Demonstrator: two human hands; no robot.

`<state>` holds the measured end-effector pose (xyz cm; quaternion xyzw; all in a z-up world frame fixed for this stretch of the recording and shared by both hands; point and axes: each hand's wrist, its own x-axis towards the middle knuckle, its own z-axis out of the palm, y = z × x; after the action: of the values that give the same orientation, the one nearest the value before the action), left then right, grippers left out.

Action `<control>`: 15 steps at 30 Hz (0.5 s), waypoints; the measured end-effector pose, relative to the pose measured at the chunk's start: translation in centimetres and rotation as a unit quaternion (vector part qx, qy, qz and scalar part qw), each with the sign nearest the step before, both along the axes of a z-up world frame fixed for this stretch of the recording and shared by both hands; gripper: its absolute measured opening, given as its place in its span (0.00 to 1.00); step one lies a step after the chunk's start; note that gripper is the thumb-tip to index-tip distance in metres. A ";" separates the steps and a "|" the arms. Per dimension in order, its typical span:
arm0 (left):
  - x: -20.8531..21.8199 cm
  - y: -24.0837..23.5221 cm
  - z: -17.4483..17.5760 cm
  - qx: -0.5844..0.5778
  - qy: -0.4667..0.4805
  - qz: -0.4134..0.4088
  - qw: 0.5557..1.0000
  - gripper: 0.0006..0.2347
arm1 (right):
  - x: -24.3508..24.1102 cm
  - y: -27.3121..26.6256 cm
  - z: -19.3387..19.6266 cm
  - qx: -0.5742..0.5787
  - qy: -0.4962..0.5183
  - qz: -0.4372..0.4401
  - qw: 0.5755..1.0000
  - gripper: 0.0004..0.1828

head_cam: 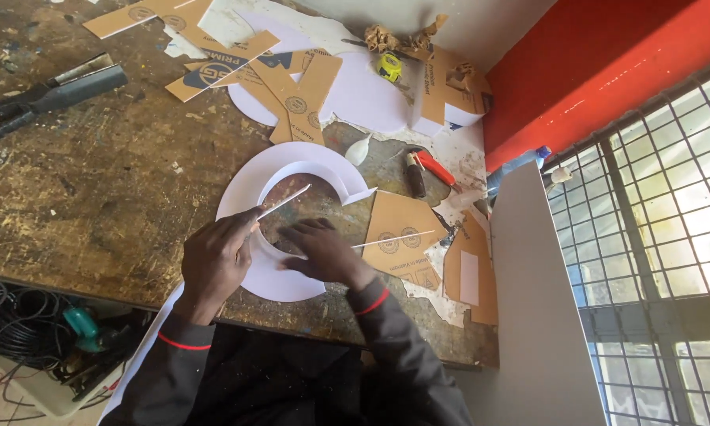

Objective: Assembling a 3D sign letter by gluing a side strip to a curved base cutout.

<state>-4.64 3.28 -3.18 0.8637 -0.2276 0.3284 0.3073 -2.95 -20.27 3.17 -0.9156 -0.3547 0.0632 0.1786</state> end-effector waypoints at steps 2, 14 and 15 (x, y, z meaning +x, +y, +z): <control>0.3 0.2 -0.1 -0.003 0.007 0.001 1.000 0.18 | 0.1 -2.6 0.6 -0.023 0.052 -0.013 0.998 0.25; 1.6 -1.0 -0.1 0.006 0.057 0.018 0.998 0.18 | 3.1 2.8 -11.7 -0.057 -0.006 -0.040 0.998 0.12; 1.8 -1.0 0.3 0.004 0.055 0.018 0.998 0.19 | 3.8 3.7 -13.6 -0.066 -0.021 -0.039 0.997 0.13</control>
<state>-2.85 2.32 -2.87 0.8856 -0.1966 0.2851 0.3096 0.83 -16.56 -10.48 -0.9396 -0.3174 0.0599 0.1129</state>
